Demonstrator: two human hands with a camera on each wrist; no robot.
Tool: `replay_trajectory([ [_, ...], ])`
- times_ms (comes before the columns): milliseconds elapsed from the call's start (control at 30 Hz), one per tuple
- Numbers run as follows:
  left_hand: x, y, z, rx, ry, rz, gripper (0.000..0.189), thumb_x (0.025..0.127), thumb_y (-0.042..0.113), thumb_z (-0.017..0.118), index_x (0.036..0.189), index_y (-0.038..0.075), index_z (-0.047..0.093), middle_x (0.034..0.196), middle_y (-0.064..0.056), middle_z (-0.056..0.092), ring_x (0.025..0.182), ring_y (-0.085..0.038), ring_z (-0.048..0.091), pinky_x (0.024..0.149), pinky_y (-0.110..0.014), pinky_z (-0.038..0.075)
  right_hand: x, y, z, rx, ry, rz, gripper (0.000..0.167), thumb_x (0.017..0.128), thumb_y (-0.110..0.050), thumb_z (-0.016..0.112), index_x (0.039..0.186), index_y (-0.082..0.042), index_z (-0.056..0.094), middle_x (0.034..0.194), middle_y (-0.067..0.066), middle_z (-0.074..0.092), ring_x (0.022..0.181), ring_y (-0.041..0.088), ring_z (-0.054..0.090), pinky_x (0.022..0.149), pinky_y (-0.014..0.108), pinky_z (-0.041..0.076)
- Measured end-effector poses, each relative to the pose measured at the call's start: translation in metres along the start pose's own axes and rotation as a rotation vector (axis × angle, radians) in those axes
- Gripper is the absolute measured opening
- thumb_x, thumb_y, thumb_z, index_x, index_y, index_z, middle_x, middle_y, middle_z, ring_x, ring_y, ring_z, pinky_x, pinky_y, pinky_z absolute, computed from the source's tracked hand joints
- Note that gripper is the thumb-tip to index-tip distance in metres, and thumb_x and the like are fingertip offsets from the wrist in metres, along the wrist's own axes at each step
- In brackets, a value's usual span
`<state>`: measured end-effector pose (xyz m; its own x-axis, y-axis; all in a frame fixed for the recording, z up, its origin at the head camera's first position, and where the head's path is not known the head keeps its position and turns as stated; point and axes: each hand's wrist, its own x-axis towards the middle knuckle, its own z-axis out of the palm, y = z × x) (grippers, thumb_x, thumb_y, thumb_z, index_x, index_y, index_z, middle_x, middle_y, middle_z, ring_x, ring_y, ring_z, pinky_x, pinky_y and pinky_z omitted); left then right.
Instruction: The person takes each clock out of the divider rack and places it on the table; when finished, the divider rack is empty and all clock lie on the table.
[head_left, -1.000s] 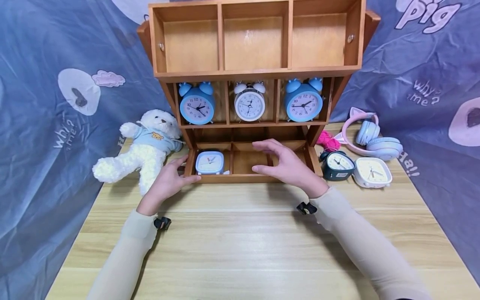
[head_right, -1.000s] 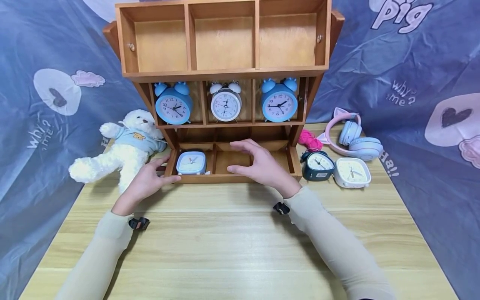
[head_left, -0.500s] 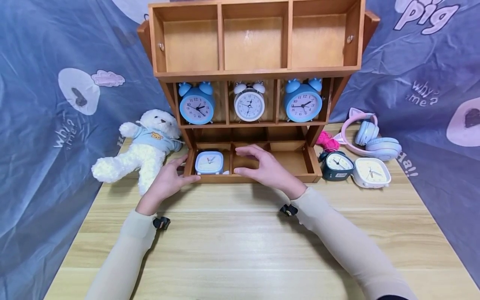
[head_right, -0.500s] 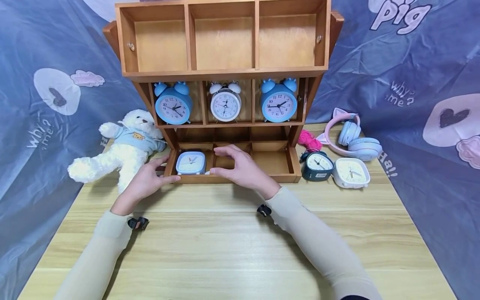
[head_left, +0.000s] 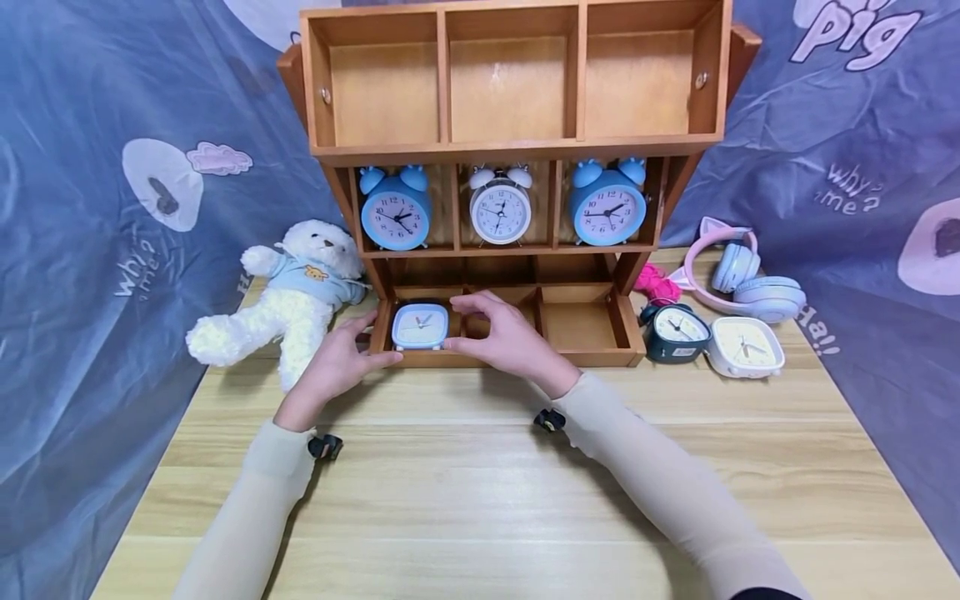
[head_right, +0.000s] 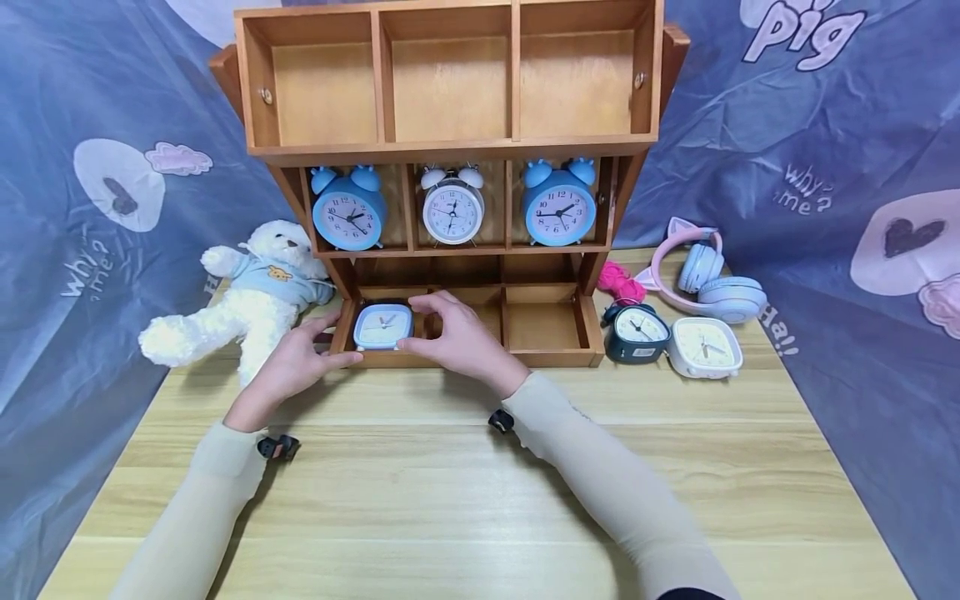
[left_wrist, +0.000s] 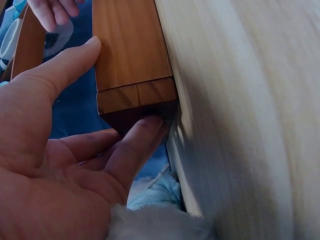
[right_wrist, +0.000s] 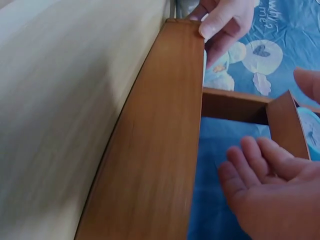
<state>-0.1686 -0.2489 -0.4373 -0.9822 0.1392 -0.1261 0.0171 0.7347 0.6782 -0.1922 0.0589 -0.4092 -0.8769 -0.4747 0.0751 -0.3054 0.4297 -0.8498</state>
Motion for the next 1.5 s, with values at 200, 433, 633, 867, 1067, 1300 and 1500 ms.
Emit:
replay_trajectory([
  [200, 0.000, 0.000, -0.001, 0.000, -0.002, -0.005, 0.103, 0.099, 0.041, 0.088, 0.174, -0.002, 0.032, 0.177, -0.030, 0.040, 0.148, -0.051, 0.059, 0.116, -0.063, 0.056, 0.011, -0.006, 0.018, -0.038, 0.032, 0.021, 0.073, 0.095, -0.039, 0.090, 0.155, -0.008, 0.064, 0.151, 0.010, 0.066, 0.142, 0.033, 0.063, 0.124, 0.052, 0.051],
  [433, 0.000, -0.001, -0.001, -0.004, -0.005, -0.007, 0.104, 0.099, 0.044, 0.087, 0.175, 0.000, 0.032, 0.177, -0.030, 0.040, 0.147, -0.050, 0.060, 0.113, -0.062, 0.058, 0.020, -0.014, 0.041, -0.035, 0.085, 0.073, 0.080, 0.094, -0.041, 0.091, 0.159, -0.007, 0.059, 0.155, 0.011, 0.063, 0.142, 0.035, 0.063, 0.122, 0.053, 0.052],
  [633, 0.001, -0.001, 0.000, -0.009, 0.001, -0.008, 0.104, 0.098, 0.045, 0.088, 0.174, 0.000, 0.033, 0.175, -0.030, 0.043, 0.146, -0.050, 0.062, 0.111, -0.060, 0.060, 0.025, -0.020, 0.059, -0.049, 0.121, 0.101, 0.087, 0.091, -0.038, 0.093, 0.162, -0.004, 0.055, 0.156, 0.015, 0.060, 0.135, 0.035, 0.063, 0.118, 0.051, 0.054],
  [867, 0.002, -0.003, -0.001, -0.009, 0.000, 0.003, 0.103, 0.099, 0.042, 0.087, 0.174, -0.002, 0.032, 0.175, -0.031, 0.043, 0.145, -0.051, 0.062, 0.112, -0.061, 0.059, 0.032, -0.026, 0.071, -0.105, 0.127, 0.141, 0.096, 0.090, -0.037, 0.093, 0.167, -0.003, 0.048, 0.166, 0.019, 0.050, 0.146, 0.036, 0.056, 0.126, 0.053, 0.049],
  [1067, 0.002, -0.004, -0.001, -0.017, 0.005, 0.022, 0.102, 0.099, 0.037, 0.088, 0.174, -0.003, 0.032, 0.175, -0.031, 0.043, 0.144, -0.050, 0.064, 0.112, -0.061, 0.059, 0.039, -0.028, 0.080, -0.146, 0.150, 0.143, 0.095, 0.091, -0.037, 0.093, 0.167, -0.002, 0.047, 0.167, 0.020, 0.048, 0.149, 0.039, 0.055, 0.128, 0.055, 0.046],
  [1300, 0.003, -0.005, -0.001, -0.025, 0.001, 0.025, 0.099, 0.100, 0.033, 0.086, 0.174, -0.003, 0.032, 0.173, -0.031, 0.045, 0.142, -0.050, 0.065, 0.111, -0.060, 0.060, 0.045, -0.029, 0.087, -0.180, 0.168, 0.166, 0.098, 0.090, -0.038, 0.094, 0.167, -0.001, 0.047, 0.169, 0.021, 0.048, 0.153, 0.042, 0.052, 0.132, 0.057, 0.042],
  [1500, 0.002, -0.004, -0.001, -0.026, -0.002, 0.026, 0.098, 0.101, 0.032, 0.085, 0.174, -0.004, 0.031, 0.173, -0.031, 0.044, 0.143, -0.051, 0.064, 0.112, -0.060, 0.059, 0.051, -0.027, 0.091, -0.251, 0.166, 0.164, 0.097, 0.091, -0.040, 0.093, 0.166, 0.000, 0.047, 0.166, 0.021, 0.050, 0.151, 0.040, 0.054, 0.131, 0.055, 0.043],
])
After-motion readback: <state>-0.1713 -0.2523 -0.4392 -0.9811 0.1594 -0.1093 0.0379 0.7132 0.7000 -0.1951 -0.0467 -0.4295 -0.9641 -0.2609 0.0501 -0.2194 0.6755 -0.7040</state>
